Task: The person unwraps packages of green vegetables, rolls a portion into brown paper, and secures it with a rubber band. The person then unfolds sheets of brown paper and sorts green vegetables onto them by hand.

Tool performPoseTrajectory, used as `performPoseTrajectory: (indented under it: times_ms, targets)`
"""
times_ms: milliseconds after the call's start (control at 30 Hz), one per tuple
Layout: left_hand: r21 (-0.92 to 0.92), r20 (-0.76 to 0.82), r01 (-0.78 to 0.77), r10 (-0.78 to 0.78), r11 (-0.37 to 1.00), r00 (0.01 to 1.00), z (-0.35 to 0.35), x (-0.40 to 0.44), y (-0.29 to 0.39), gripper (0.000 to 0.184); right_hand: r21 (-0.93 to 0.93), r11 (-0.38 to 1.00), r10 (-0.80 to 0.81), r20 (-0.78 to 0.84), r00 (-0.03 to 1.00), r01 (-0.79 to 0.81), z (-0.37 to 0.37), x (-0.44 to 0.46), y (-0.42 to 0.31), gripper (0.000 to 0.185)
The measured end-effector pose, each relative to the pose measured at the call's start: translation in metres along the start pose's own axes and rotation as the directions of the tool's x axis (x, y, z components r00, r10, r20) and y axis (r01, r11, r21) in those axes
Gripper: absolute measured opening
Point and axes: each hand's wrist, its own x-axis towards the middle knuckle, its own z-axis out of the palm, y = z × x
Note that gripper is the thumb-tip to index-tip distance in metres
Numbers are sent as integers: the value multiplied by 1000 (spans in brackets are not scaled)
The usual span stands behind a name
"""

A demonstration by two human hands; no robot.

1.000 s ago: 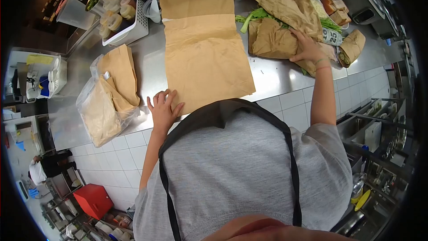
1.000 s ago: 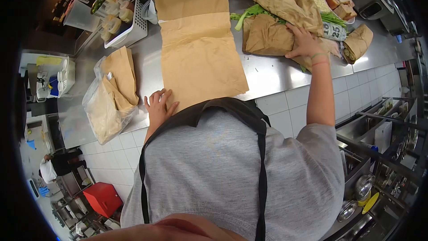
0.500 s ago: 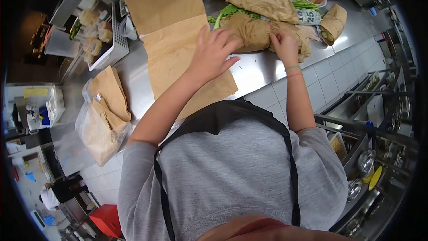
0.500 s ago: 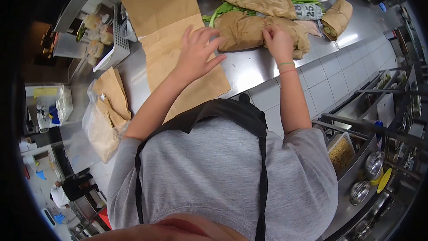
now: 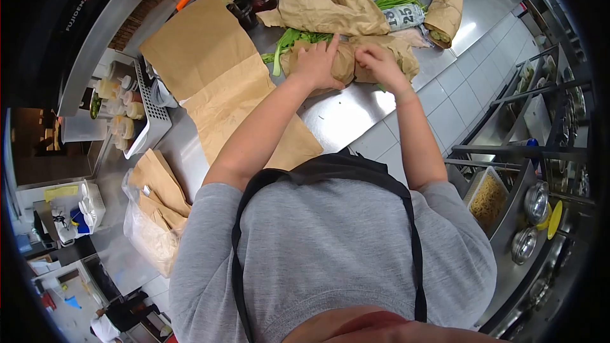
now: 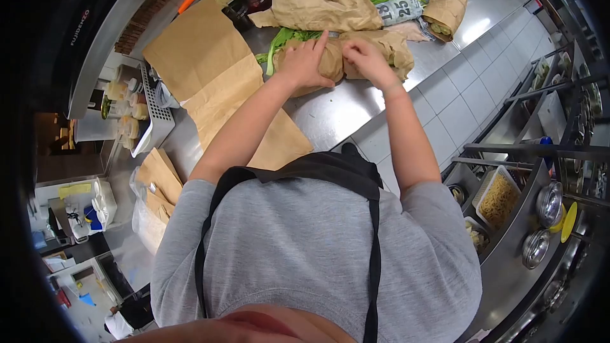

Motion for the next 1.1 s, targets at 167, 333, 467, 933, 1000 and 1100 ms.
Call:
performPoseTrajectory:
  times_ms: [167, 333, 467, 933, 1000, 1100]
  targets:
    - [63, -59, 33, -30, 997, 998, 5, 2, 2, 105, 843, 487, -10, 268, 963, -229, -5, -38, 14, 16]
    - [44, -140, -1, 7, 999, 990, 9, -2, -1, 86, 248, 909, 293, 192, 937, -335, -45, -83, -14, 18]
    - [67, -307, -113, 128, 991, 943, 22, -15, 0, 76, 342, 904, 315, -132, 940, -255, -116, -64, 51, 14]
    - [-207, -129, -253, 229, 945, 965, -17, -20, 8, 97, 582, 771, 311, 9, 950, -258, -75, -32, 69, 17]
    - [-204, -183, -270, 234, 941, 955, -12, 8, 14, 107, 642, 747, 187, 45, 981, -172, -74, -35, 80, 16]
    - [-388, -7, -235, 251, 891, 968, 1, 37, 29, 114, 626, 772, 218, -97, 971, -111, -61, -48, 46, 16]
